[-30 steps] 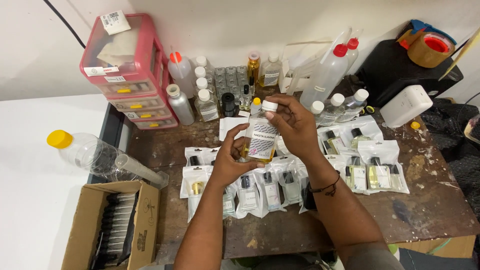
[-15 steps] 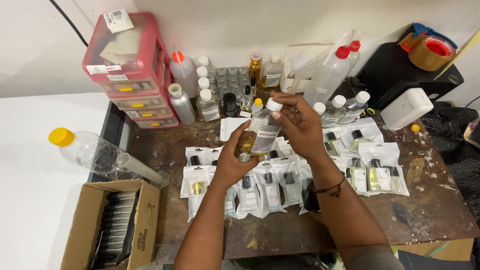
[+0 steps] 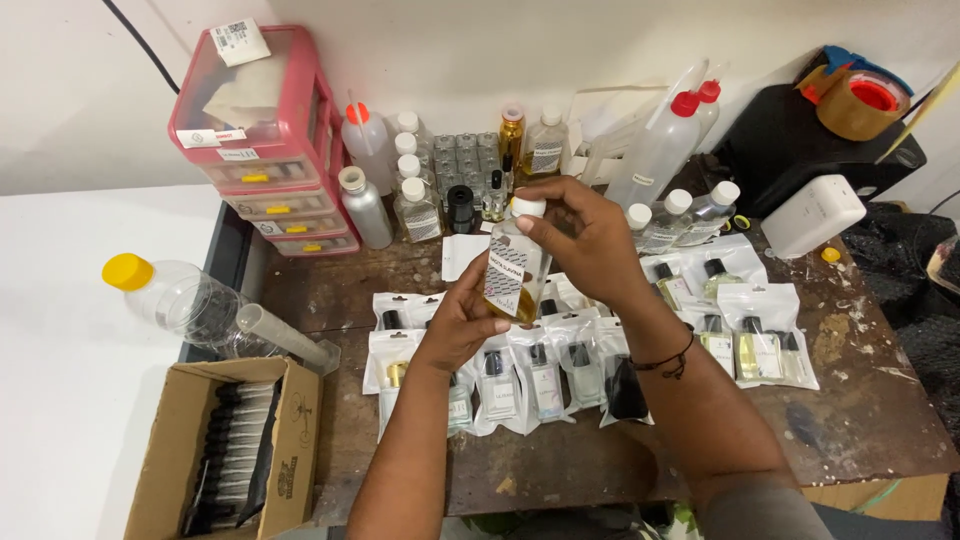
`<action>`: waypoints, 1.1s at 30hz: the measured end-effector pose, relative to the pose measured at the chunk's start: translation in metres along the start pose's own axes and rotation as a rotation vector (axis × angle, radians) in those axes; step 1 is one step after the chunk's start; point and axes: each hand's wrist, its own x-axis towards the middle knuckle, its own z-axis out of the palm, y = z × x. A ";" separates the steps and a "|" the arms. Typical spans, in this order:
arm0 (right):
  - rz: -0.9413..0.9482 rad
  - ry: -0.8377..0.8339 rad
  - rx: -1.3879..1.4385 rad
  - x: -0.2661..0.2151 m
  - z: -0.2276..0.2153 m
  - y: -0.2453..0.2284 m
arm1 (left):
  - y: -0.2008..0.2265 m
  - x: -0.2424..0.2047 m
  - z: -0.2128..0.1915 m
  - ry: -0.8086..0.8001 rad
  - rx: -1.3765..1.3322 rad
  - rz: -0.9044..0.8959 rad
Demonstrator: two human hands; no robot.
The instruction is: The person handles small glass perfume bottles, placing them into individual white plastic bags and arranging them on a wooden table. They also organize a cardboard box containing black plastic caps and a black plastic bag, and retrieve larger bottles from a wall shelf.
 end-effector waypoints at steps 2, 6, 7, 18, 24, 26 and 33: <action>-0.044 -0.038 -0.073 0.014 -0.008 -0.011 | 0.056 0.017 0.070 0.000 0.043 0.044; -0.136 -0.092 -0.431 0.051 -0.027 -0.047 | 0.089 0.028 0.095 0.185 0.104 0.154; -0.134 -0.093 -0.433 0.062 -0.034 -0.053 | 0.089 0.027 0.089 0.185 0.101 0.153; -0.031 -0.565 -1.335 0.158 -0.050 0.030 | 0.099 0.026 0.071 0.455 0.025 0.206; 0.040 -0.731 -1.530 0.168 -0.033 0.095 | 0.100 0.025 0.066 0.443 0.002 0.226; 0.118 -0.757 -1.540 0.166 -0.021 0.101 | 0.103 0.025 0.068 0.446 -0.019 0.224; -0.040 -0.628 -1.515 0.156 -0.019 0.166 | 0.098 0.025 0.053 0.393 -0.071 0.270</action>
